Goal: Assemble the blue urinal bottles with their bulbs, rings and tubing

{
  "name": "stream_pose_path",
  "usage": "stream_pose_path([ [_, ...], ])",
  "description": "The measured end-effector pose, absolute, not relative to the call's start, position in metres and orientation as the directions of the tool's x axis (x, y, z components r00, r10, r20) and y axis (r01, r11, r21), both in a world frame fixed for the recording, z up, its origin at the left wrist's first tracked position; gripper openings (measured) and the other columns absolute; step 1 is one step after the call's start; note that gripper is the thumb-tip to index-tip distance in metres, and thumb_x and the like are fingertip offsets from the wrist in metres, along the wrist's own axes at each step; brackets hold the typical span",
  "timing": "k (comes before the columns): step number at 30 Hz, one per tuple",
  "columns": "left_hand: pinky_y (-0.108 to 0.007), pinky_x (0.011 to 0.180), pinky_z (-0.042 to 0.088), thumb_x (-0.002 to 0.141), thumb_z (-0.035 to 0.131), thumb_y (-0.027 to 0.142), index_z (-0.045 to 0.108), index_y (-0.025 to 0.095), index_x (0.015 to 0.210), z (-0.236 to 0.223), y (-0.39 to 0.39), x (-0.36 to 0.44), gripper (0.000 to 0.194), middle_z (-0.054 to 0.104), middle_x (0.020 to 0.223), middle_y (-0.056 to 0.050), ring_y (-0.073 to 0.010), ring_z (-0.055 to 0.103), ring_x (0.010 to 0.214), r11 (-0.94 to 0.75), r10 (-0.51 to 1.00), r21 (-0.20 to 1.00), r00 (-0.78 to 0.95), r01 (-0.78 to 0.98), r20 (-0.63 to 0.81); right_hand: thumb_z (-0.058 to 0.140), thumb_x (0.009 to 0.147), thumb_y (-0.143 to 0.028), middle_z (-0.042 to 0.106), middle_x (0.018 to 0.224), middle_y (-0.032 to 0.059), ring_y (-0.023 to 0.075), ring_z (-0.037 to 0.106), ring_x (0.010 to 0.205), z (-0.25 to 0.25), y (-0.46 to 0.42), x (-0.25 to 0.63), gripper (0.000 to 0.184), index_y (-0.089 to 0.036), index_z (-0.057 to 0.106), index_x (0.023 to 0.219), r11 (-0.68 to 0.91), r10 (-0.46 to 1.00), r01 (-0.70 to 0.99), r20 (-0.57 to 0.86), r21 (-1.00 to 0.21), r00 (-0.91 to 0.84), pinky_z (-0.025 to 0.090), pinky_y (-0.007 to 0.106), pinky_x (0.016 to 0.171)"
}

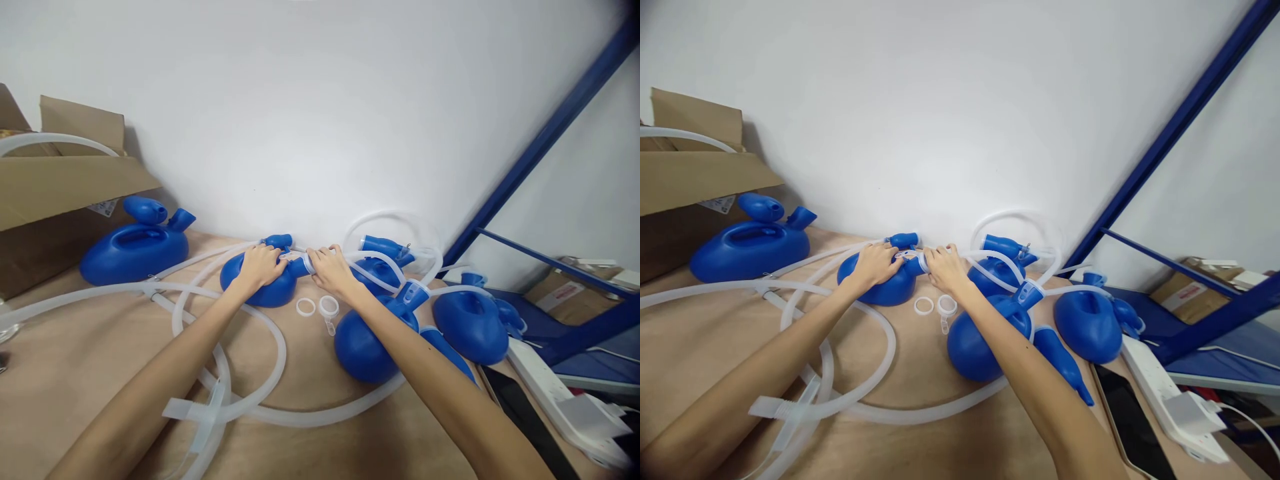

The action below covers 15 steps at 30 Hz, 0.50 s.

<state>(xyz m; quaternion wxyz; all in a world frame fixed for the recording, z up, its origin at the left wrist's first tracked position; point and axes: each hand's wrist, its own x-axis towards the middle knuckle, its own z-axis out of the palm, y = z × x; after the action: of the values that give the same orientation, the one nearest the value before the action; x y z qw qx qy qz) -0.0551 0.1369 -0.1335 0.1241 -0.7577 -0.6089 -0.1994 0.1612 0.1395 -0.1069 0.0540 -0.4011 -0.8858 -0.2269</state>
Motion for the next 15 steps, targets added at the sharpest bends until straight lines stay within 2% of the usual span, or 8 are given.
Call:
stream_pose_path([
  [4,-0.048,0.092,0.048,0.1,0.044,0.042,0.079,0.014,0.103,-0.134,0.138,-0.056,0.046,0.077,0.111,-0.021,-0.0376,0.071,0.107,-0.228,0.872,0.053,0.18,0.972,0.456,0.057,0.091,-0.017,0.069,0.133,0.0242,0.0349,0.062,0.121,-0.109,0.138,0.161,0.06,-0.002,0.045,0.148,0.569,0.696,0.746,0.28,0.347,-0.661,0.03,0.051,0.109],
  [9,-0.047,0.091,0.048,0.1,0.043,0.044,0.08,0.016,0.104,-0.135,0.139,-0.058,0.047,0.078,0.109,-0.02,-0.0372,0.071,0.106,-0.22,0.872,0.043,0.176,0.975,0.456,0.056,0.093,-0.018,0.069,0.136,0.0238,0.0341,0.064,0.121,-0.105,0.142,0.164,0.062,-0.004,0.042,0.152,0.578,0.703,0.734,0.24,0.356,-0.67,0.037,0.047,0.104],
  [13,-0.045,0.094,0.048,0.099,0.046,0.045,0.08,0.018,0.106,-0.136,0.14,-0.057,0.044,0.078,0.113,-0.017,-0.0352,0.07,0.109,-0.238,0.868,0.03,0.199,0.971,0.454,0.059,0.089,-0.01,0.071,0.133,0.0182,0.032,0.065,0.121,-0.085,0.145,0.164,0.062,-0.014,0.05,0.15,0.607,0.687,0.69,0.176,0.394,-0.705,0.042,0.042,0.098],
  [15,-0.045,0.094,0.047,0.1,0.044,0.045,0.08,0.018,0.105,-0.136,0.141,-0.056,0.045,0.078,0.112,-0.017,-0.0347,0.07,0.11,-0.241,0.868,0.028,0.202,0.97,0.454,0.063,0.089,-0.013,0.071,0.133,0.0169,0.0332,0.065,0.121,-0.07,0.144,0.163,0.068,-0.018,0.047,0.154,0.611,0.687,0.667,0.134,0.425,-0.714,0.043,0.041,0.096],
])
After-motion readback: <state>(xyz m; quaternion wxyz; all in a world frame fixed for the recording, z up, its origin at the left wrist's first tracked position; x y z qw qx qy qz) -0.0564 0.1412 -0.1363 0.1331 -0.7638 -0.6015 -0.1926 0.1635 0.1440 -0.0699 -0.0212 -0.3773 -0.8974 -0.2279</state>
